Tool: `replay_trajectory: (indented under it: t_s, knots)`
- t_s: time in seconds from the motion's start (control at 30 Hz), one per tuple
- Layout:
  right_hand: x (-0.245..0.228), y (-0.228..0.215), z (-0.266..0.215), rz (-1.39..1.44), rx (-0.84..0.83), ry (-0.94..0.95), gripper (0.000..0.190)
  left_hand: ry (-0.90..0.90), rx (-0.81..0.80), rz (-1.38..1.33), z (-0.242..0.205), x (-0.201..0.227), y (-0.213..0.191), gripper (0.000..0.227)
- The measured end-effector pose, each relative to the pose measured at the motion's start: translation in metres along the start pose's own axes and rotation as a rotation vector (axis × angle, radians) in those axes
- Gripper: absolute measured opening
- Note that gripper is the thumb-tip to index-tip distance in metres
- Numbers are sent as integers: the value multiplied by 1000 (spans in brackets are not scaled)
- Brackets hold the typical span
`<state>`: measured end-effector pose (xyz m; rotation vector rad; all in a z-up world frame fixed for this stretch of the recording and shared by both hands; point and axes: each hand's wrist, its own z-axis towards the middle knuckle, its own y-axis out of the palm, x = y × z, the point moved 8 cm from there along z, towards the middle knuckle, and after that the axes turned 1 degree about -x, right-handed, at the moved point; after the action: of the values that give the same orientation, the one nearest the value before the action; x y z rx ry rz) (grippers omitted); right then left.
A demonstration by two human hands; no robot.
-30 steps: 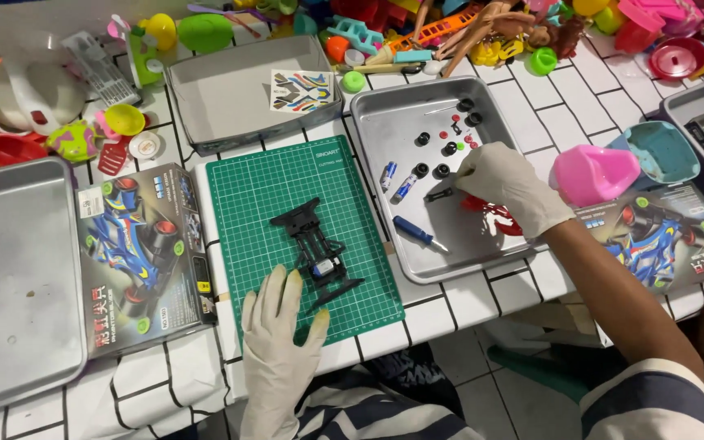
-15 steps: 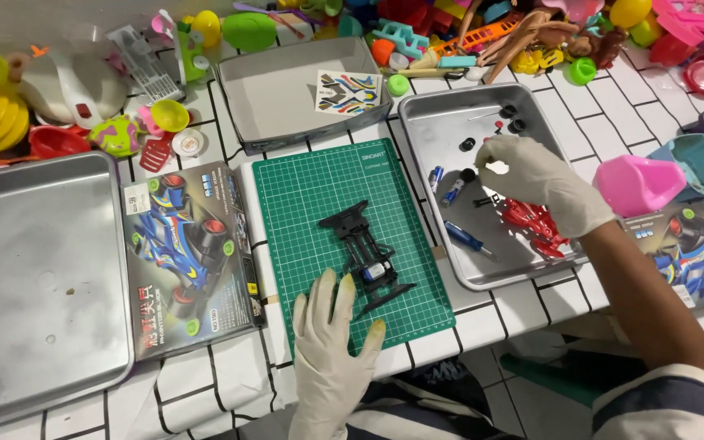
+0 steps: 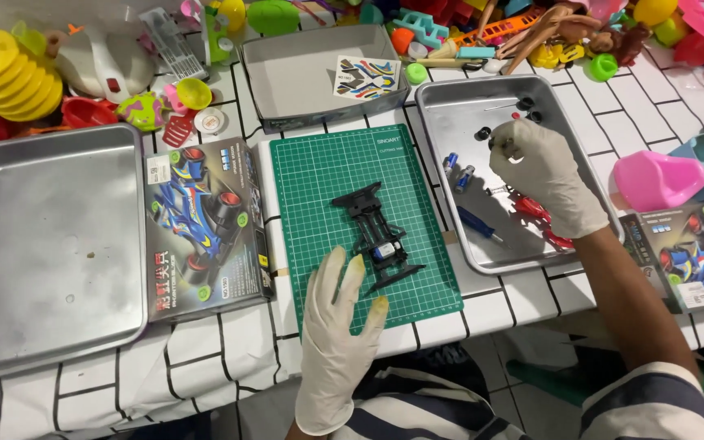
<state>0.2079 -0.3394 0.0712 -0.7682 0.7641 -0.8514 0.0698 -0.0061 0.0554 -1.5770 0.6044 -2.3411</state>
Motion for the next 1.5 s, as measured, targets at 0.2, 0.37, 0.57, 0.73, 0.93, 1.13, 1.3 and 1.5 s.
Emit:
replay_trajectory:
  t_s: [0.2,0.37,0.57,0.73,0.93,1.13,1.3,1.5]
  knots:
    - [-105,-32,-17,509,143,18,23,253,312,125,-5,53,-13,26]
    - [-172,-17,-49,674,255,-77,15,-32,125,-340,16,55,20,44]
    - [-201,-13,-62,641,392,19,14,-274,220,-680,13,33,39,35]
    - [-197,-6,-68,907,387,99,8,-428,327,-736,7,10,44,23]
    - [-184,-5,-84,937,470,120,14,-380,333,-751,10,7,45,21]
    - [-190,-2,-86,814,439,121,10,-338,326,-876,5,20,49,25]
    - [-207,-18,-84,697,496,69,13,-332,313,-936,1,29,41,32]
    - [-206,-21,-94,565,524,52,13,-391,353,-915,-3,9,48,32]
